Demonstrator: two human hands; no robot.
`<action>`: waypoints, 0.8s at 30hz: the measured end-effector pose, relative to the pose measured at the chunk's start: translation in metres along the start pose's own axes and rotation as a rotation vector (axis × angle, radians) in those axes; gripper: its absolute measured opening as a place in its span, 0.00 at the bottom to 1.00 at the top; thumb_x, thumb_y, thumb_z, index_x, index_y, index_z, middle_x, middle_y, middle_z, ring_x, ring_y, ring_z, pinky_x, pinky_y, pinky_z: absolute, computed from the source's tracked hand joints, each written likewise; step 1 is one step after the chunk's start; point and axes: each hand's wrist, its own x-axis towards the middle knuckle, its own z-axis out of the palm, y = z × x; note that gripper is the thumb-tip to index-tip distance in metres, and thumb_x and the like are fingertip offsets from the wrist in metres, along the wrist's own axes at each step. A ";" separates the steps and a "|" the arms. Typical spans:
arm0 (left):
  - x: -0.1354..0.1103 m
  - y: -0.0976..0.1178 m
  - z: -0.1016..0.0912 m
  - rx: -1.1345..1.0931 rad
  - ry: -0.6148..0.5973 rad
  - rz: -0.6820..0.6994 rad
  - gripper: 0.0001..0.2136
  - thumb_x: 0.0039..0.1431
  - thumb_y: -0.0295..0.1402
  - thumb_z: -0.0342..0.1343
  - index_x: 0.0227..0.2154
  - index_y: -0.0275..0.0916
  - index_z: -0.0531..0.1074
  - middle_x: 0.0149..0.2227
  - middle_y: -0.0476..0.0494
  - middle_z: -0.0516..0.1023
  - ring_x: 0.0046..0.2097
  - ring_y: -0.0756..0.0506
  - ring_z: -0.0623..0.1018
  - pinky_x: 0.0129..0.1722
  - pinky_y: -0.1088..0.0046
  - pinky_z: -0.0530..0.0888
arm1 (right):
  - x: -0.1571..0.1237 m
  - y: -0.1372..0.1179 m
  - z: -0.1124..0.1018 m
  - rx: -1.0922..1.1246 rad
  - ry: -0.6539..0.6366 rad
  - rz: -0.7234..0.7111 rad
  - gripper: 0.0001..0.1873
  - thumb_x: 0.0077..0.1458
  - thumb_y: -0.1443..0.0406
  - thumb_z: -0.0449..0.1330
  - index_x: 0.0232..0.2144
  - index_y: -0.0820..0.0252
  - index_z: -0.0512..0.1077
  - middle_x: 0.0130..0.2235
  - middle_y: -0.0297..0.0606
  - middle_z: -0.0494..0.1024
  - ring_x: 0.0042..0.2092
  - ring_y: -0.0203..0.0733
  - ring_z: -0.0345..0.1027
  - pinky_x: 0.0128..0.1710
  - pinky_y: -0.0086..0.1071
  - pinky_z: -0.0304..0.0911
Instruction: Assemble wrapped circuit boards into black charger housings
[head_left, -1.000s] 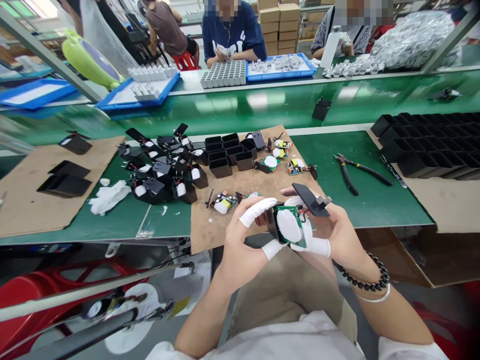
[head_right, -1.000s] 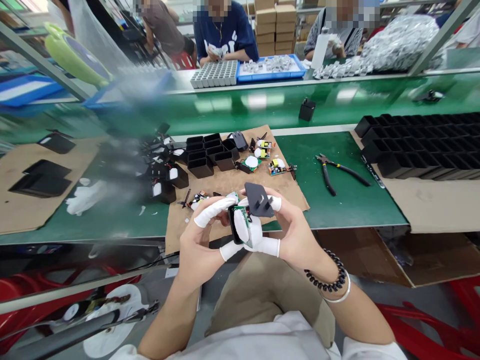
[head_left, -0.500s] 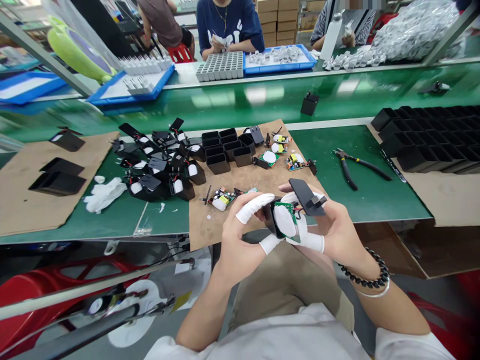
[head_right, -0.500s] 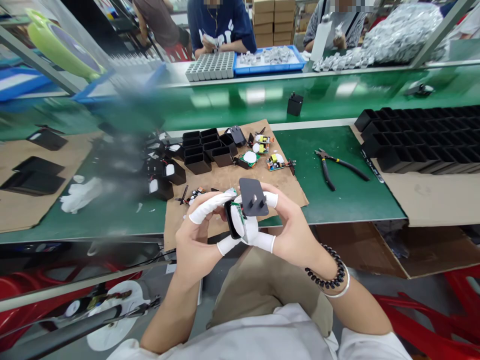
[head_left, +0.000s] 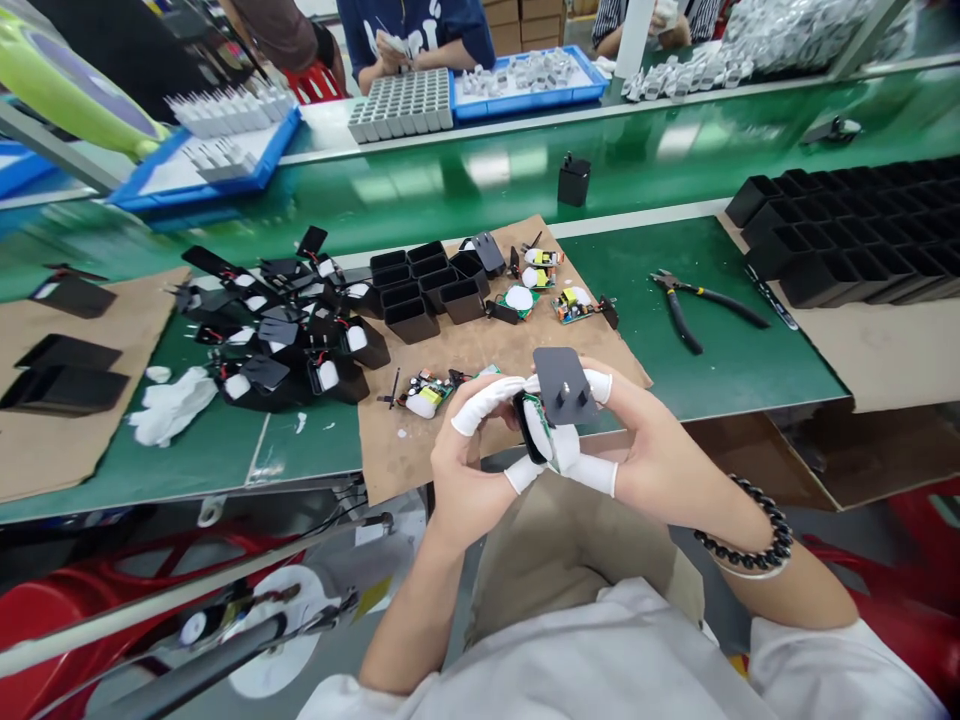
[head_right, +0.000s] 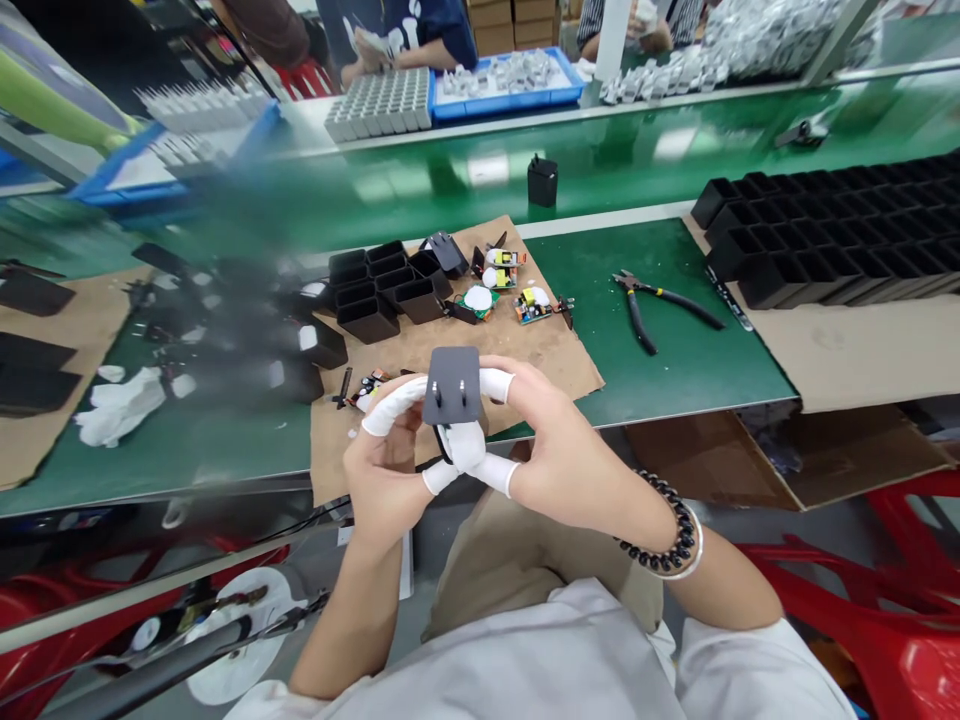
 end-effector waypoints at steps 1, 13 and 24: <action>-0.001 -0.003 0.002 -0.040 -0.003 -0.032 0.29 0.46 0.35 0.77 0.53 0.44 0.78 0.54 0.39 0.79 0.55 0.39 0.80 0.54 0.62 0.79 | 0.000 0.000 -0.002 -0.009 -0.027 0.027 0.29 0.57 0.67 0.69 0.61 0.50 0.73 0.64 0.42 0.74 0.66 0.52 0.69 0.65 0.47 0.69; -0.014 -0.014 0.011 -0.410 -0.168 -0.478 0.38 0.29 0.41 0.83 0.49 0.40 0.79 0.45 0.38 0.82 0.35 0.46 0.81 0.38 0.67 0.81 | -0.003 0.017 -0.047 0.023 0.005 0.087 0.28 0.53 0.60 0.75 0.54 0.52 0.75 0.60 0.41 0.78 0.61 0.51 0.74 0.63 0.47 0.71; -0.010 0.002 0.018 -0.286 -0.215 -0.407 0.31 0.36 0.32 0.80 0.47 0.41 0.80 0.41 0.44 0.78 0.34 0.49 0.76 0.36 0.73 0.78 | 0.004 0.029 -0.044 0.214 0.015 0.121 0.15 0.48 0.54 0.78 0.29 0.56 0.82 0.36 0.38 0.87 0.39 0.45 0.83 0.43 0.37 0.79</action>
